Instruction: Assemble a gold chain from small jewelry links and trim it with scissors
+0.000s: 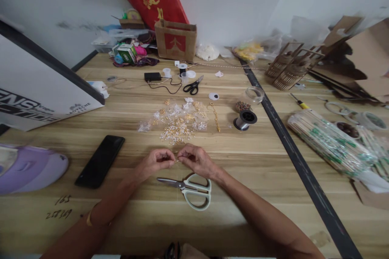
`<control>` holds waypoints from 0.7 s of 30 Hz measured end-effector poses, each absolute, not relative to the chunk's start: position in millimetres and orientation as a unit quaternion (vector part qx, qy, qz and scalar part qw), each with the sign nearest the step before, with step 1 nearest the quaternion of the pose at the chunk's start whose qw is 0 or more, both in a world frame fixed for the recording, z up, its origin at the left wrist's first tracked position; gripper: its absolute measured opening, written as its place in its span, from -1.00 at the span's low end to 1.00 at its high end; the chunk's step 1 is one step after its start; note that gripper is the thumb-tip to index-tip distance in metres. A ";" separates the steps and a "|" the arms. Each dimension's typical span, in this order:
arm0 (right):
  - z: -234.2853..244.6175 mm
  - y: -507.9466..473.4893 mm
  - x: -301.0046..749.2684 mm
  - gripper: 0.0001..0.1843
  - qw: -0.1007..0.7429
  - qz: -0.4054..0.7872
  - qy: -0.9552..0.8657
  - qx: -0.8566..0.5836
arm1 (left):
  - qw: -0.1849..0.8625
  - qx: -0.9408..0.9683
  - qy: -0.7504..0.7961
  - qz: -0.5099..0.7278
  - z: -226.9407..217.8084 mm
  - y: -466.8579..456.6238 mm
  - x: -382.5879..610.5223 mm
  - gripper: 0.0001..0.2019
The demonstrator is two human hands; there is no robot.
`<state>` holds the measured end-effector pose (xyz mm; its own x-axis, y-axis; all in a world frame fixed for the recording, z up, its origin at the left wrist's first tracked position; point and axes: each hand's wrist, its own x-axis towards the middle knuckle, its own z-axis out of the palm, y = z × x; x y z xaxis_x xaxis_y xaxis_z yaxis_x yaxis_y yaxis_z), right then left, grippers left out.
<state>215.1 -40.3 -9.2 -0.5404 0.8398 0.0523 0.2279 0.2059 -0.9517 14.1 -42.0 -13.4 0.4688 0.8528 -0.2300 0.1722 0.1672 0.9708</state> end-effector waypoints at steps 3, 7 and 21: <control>-8.8 -41.6 215.0 -0.86 0.289 0.503 -0.729 -0.363 | 0.625 0.592 0.428 0.274 -16.3 -41.4 13.7 -0.86; -11.9 -42.0 214.5 -0.90 0.288 0.485 -0.746 -0.355 | 0.624 0.598 0.420 0.276 -19.8 -41.2 13.5 -0.85; -12.5 -40.9 215.2 -0.89 0.299 0.468 -0.755 -0.347 | 0.616 0.601 0.430 0.274 -18.7 -41.6 12.5 -0.88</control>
<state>215.2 -40.9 -12.5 -0.5796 0.8050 0.1266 0.2443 0.3199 -0.9154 12.5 -41.6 -18.7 0.4798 0.8542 -0.2001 0.1791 0.1279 0.9755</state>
